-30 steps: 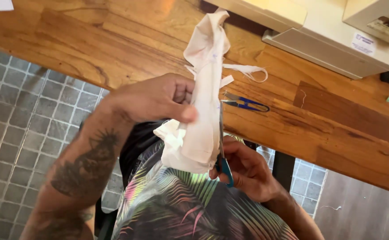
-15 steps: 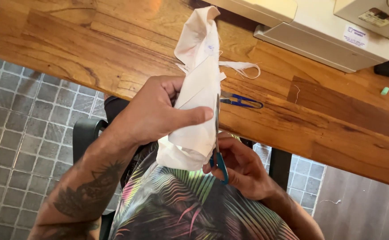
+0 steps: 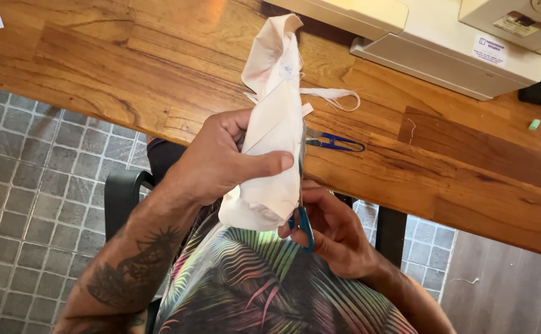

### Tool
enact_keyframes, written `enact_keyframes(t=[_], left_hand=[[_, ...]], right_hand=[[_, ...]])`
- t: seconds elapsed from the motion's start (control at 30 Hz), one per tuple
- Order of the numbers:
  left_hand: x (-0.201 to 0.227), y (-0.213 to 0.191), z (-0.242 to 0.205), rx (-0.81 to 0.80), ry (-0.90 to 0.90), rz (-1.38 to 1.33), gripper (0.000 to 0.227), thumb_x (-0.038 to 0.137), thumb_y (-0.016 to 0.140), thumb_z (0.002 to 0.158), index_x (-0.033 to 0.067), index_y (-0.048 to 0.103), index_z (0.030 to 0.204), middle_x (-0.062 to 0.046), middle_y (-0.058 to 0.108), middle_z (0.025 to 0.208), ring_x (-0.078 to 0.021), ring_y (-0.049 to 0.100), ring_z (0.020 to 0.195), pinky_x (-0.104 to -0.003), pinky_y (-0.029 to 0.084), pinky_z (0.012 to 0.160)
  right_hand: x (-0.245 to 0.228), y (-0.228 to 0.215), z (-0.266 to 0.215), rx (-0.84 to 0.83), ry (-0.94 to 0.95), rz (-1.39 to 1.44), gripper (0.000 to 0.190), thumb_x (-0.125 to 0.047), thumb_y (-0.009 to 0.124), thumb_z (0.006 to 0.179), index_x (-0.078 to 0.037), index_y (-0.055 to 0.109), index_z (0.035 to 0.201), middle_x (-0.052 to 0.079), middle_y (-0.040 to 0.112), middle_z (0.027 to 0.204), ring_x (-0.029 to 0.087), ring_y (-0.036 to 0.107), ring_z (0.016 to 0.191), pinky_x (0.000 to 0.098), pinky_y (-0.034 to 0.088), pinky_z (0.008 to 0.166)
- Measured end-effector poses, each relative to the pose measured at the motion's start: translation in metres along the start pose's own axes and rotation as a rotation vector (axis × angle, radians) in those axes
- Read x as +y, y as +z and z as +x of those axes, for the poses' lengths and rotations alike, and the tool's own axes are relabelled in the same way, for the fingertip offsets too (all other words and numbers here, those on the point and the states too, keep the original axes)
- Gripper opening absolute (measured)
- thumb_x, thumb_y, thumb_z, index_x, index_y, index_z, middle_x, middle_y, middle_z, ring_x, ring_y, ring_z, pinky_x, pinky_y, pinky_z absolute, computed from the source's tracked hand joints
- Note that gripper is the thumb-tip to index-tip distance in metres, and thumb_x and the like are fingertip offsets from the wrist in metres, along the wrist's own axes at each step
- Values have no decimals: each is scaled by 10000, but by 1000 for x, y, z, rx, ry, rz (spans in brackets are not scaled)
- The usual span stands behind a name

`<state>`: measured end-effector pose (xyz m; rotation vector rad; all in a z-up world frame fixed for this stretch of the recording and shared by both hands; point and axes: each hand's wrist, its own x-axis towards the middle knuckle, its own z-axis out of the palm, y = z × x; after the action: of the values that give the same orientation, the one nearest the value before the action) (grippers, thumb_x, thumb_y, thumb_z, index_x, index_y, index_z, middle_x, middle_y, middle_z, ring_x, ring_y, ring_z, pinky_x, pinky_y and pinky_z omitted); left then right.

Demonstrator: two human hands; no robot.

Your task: Trimming excess material from a white fabric garment piece using scissors

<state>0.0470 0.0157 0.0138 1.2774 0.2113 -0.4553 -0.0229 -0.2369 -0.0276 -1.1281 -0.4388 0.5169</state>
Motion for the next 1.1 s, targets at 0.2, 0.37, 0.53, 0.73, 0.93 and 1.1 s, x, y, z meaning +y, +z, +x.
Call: enact_keyframes(t=[0.2, 0.37, 0.53, 0.73, 0.93, 1.1], left_hand=[[2, 1, 0, 4, -29, -16, 469, 115, 1006, 777, 27, 879, 1220, -73, 896, 1007, -143, 799, 808, -353, 708, 670], [-7, 0, 2, 1, -33, 7, 379, 125, 1031, 761, 19, 879, 1091, -71, 889, 954, -131, 785, 764, -334, 676, 613], [-7, 2, 1, 41, -54, 30, 315, 133, 1028, 780, 11, 886, 1033, -71, 877, 892, -139, 772, 704, -338, 656, 559], [-1, 8, -1, 78, -75, 64, 237, 167, 984, 861, 3, 910, 1017, -73, 877, 859, -138, 767, 663, -316, 607, 497], [6, 13, -8, 75, -77, 81, 191, 170, 969, 905, 21, 850, 898, -20, 786, 769, -98, 691, 625, -302, 541, 471], [5, 10, -4, 93, -126, 105, 226, 184, 985, 868, 2, 886, 961, -64, 840, 813, -137, 746, 634, -318, 584, 475]], right_hand=[[6, -3, -6, -5, 13, 63, 419, -122, 784, 1162, 18, 579, 1500, 198, 576, 1542, 259, 790, 1078, 412, 654, 1023], [-3, -5, -3, 17, 51, 28, 495, -194, 806, 1141, 43, 591, 1518, 171, 603, 1446, 268, 763, 1118, 399, 659, 1012], [4, -9, -9, 1, 34, 33, 472, -116, 778, 1156, -4, 555, 1557, 187, 541, 1512, 294, 752, 1118, 408, 674, 1030], [3, -6, -7, -11, 0, 41, 476, -65, 781, 1152, 0, 565, 1571, 206, 545, 1575, 300, 771, 1120, 420, 650, 1057], [-3, -2, -1, 7, -4, 53, 452, -136, 777, 1164, 21, 590, 1544, 150, 581, 1488, 223, 609, 1272, 361, 520, 1109], [0, -4, -2, 5, 10, -18, 446, -168, 760, 1173, 41, 588, 1527, 172, 599, 1554, 247, 628, 1390, 395, 519, 1207]])
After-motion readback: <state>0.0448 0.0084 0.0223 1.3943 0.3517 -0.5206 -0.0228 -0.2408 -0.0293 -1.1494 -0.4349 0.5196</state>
